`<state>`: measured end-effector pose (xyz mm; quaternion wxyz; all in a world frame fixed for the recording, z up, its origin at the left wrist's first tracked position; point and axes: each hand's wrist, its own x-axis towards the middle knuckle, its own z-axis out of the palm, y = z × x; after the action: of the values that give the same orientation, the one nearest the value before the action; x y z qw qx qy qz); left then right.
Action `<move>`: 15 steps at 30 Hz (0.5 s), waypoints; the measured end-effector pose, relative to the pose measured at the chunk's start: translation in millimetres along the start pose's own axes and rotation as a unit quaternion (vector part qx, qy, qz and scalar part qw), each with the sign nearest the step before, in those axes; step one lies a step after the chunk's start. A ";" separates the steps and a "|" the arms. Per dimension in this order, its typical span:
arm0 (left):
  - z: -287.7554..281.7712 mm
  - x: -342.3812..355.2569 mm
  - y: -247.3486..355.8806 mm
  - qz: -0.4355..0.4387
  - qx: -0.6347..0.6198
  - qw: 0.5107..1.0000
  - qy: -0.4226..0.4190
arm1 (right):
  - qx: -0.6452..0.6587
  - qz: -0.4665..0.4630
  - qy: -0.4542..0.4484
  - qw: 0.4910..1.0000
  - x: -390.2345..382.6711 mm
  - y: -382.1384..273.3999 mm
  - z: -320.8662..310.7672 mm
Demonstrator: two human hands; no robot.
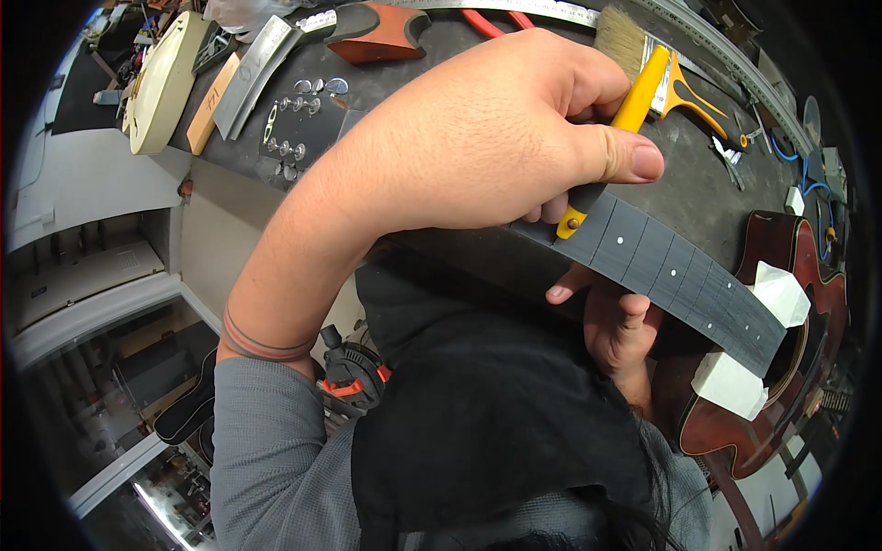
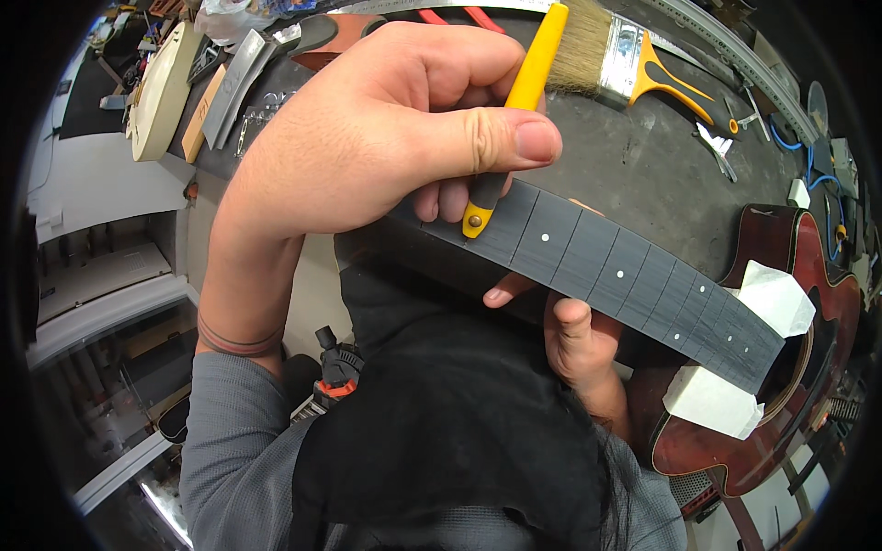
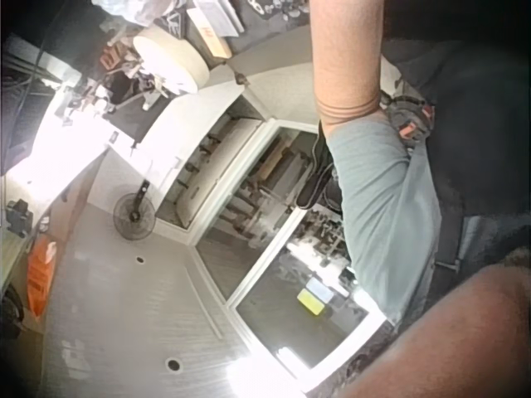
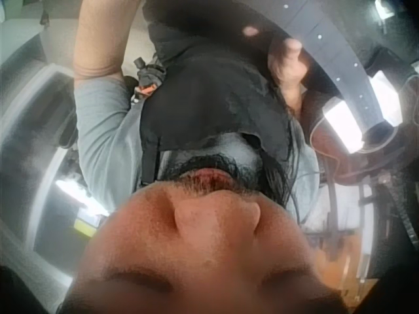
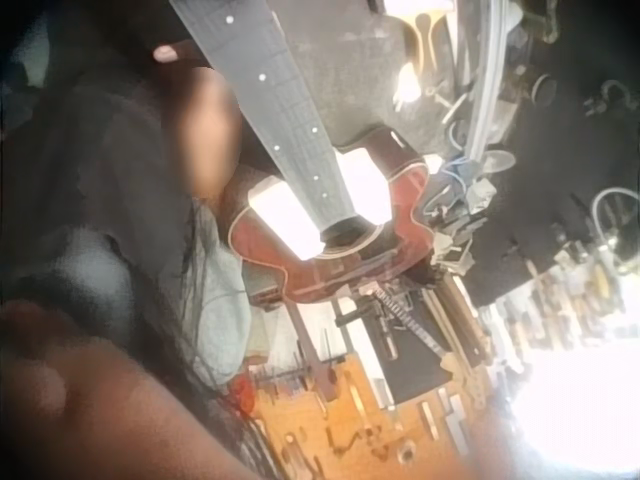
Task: The person cleans the guitar fretboard with a cloth, then uses a utility knife to scrape and clean the fret slots. They apply a small amount of glue into the slots and scrape the area around the soundhole with the knife.
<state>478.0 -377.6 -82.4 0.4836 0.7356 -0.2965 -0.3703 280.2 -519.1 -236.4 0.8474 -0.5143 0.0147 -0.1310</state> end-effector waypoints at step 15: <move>-2.1 0.0 1.9 -0.006 -0.018 1.000 -0.017 | 0.007 0.007 -0.004 1.000 5.5 -5.6 5.4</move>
<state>479.6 -377.2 -80.1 0.4898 0.7221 -0.2931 -0.3909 285.1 -518.2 -228.3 0.8518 -0.5090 0.0147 -0.1230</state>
